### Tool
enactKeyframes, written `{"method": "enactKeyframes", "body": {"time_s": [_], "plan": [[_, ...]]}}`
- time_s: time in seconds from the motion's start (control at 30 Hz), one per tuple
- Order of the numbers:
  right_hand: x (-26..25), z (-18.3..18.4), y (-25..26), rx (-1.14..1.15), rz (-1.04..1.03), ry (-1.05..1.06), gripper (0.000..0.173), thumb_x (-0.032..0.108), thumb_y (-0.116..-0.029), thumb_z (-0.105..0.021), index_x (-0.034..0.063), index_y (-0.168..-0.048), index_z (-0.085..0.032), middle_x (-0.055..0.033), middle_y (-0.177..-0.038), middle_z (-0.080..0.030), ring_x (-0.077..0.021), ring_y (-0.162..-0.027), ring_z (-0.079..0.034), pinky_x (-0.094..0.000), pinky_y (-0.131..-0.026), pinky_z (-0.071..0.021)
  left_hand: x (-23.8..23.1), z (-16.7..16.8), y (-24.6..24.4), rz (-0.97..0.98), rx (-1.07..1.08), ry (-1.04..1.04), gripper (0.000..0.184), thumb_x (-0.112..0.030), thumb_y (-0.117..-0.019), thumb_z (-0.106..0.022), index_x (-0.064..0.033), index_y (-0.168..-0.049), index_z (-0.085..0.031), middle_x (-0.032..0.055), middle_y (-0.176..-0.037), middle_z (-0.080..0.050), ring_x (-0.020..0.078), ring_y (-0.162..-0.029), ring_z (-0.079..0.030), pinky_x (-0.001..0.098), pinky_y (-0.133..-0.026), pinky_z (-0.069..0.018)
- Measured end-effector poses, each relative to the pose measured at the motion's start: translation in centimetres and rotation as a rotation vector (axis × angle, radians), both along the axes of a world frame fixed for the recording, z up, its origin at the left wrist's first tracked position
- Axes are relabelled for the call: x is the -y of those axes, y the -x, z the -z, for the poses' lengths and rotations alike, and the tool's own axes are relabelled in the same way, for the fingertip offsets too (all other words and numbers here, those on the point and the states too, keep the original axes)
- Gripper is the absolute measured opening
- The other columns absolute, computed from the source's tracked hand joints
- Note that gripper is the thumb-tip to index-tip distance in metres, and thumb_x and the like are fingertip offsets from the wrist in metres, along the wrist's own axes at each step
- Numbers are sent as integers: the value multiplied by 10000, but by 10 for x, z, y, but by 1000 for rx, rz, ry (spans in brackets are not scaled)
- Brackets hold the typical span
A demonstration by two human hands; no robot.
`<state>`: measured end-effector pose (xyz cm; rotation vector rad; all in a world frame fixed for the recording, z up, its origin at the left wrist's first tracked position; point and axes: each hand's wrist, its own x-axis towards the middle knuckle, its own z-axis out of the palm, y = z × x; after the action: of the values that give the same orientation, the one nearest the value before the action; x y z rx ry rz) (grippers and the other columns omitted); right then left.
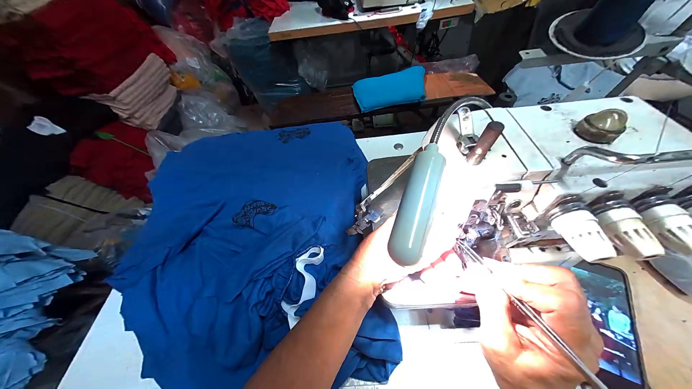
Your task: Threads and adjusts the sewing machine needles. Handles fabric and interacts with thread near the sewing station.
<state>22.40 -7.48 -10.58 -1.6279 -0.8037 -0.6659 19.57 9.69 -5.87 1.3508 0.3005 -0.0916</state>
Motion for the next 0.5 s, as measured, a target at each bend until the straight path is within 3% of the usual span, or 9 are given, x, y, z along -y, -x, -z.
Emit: {"method": "enactKeyframes", "body": {"time_s": [0.13,0.27,0.37,0.5], "plan": [[0,1,0,3,2,-1,61,101,-919,-645,115,-907,-587,13,-975,-634,-23,-892,-647,-137,-739,-559,1,-1,-2,-5,26,-48,67,-22,-977,-637,-7,-1021,-685,56,-698,-656,82,-552,-612,198,-511,-517],[1,2,0,4,1,0,58,104,-925,-642,112,-920,-585,12,-982,-623,-17,-894,-644,-131,-746,-560,7,-5,-2,0,38,-195,152,-117,-976,-686,-24,-857,-670,41,-591,-606,56,-438,-533,173,-408,-435],[1,2,0,7,15,7,56,114,-925,-643,110,-917,-588,8,-980,-622,-17,-900,-642,-131,-754,-557,13,-9,-2,-29,-10,-255,181,-132,-987,-677,-22,-845,-664,37,-556,-591,48,-393,-495,166,-372,-399],[1,2,0,5,26,-2,54,99,-914,-640,99,-907,-586,-6,-968,-631,-25,-887,-647,-130,-734,-552,21,-19,-6,-70,-62,-291,172,-81,-1002,-641,3,-852,-640,44,-535,-601,58,-363,-511,180,-350,-425]]}}
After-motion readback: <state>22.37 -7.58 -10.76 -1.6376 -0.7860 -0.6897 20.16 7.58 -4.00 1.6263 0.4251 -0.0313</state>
